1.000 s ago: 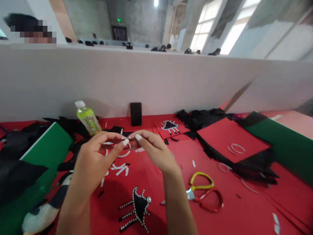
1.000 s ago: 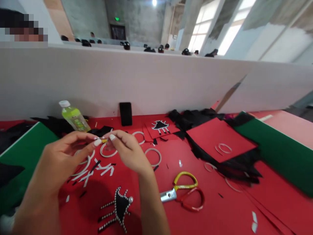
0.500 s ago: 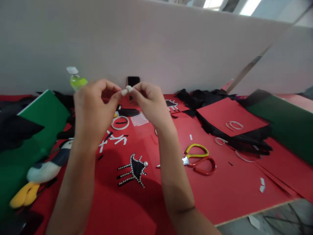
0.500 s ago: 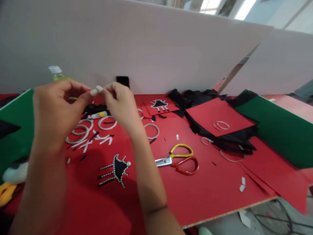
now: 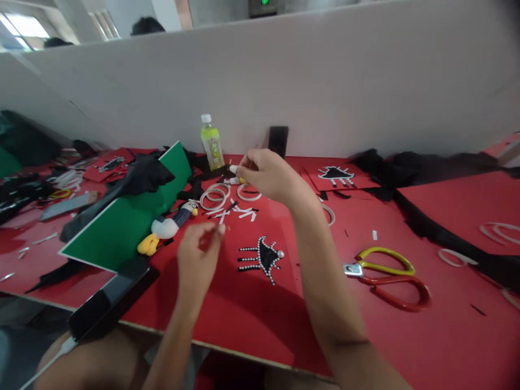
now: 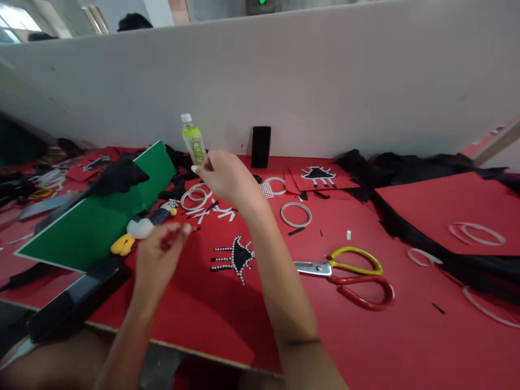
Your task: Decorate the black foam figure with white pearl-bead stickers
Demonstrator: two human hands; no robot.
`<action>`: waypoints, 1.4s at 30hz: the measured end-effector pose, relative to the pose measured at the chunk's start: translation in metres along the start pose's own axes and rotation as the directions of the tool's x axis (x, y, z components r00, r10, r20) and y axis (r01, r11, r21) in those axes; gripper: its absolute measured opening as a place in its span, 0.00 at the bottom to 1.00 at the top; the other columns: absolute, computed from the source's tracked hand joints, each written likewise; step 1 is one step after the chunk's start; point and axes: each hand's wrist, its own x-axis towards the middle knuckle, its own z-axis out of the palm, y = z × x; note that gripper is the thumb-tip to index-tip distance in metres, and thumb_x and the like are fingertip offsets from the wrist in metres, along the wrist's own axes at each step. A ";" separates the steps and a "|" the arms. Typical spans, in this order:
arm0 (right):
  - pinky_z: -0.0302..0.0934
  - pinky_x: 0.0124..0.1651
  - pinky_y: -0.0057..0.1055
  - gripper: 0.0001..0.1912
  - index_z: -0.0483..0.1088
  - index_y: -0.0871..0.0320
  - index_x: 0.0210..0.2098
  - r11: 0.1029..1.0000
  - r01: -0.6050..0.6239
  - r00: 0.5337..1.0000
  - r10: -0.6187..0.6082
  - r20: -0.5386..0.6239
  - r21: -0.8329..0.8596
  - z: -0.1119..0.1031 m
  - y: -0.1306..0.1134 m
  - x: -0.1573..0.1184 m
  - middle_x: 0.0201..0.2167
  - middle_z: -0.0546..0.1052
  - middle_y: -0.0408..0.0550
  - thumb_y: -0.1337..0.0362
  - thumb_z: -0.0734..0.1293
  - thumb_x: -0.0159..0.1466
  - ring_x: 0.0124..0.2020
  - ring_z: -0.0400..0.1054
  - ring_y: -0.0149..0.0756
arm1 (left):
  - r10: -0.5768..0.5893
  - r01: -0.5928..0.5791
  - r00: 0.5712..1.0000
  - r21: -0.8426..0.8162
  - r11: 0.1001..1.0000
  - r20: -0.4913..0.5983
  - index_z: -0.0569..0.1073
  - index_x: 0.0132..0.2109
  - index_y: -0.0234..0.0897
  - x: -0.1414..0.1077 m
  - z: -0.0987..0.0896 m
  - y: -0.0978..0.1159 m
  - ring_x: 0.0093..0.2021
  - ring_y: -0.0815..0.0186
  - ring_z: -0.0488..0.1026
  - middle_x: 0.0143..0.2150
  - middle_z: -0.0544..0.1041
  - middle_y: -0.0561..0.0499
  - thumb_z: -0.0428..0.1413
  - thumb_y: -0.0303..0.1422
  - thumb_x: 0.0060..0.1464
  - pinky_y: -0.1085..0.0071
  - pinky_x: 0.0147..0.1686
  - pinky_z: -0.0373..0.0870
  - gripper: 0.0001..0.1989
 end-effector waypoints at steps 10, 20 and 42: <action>0.62 0.43 0.39 0.11 0.65 0.61 0.39 0.968 0.221 0.969 -0.203 0.143 -0.122 0.068 0.097 -0.140 0.37 0.71 0.56 0.75 0.54 0.63 0.40 0.64 0.41 | -0.129 0.099 0.970 0.148 0.984 0.205 0.75 0.32 0.38 -0.047 0.030 -0.053 0.40 0.58 0.69 0.35 0.70 0.48 0.53 0.45 0.51 0.60 0.45 0.65 0.15; 0.63 0.43 0.42 0.13 0.66 0.62 0.40 0.962 0.257 0.959 -0.243 0.144 -0.089 0.061 0.107 -0.151 0.38 0.72 0.58 0.78 0.54 0.61 0.42 0.64 0.45 | -0.143 0.081 0.972 0.304 0.949 0.188 0.73 0.31 0.39 -0.050 0.037 -0.046 0.41 0.58 0.68 0.36 0.69 0.48 0.53 0.43 0.51 0.58 0.46 0.65 0.13; 0.61 0.48 0.42 0.12 0.68 0.65 0.42 0.839 0.484 0.864 -0.414 0.287 -0.249 0.068 0.108 -0.156 0.40 0.74 0.58 0.75 0.57 0.62 0.46 0.66 0.46 | -0.279 0.265 0.959 0.187 0.946 0.056 0.73 0.29 0.36 -0.043 0.039 -0.038 0.32 0.65 0.69 0.33 0.69 0.50 0.54 0.41 0.47 0.67 0.36 0.68 0.12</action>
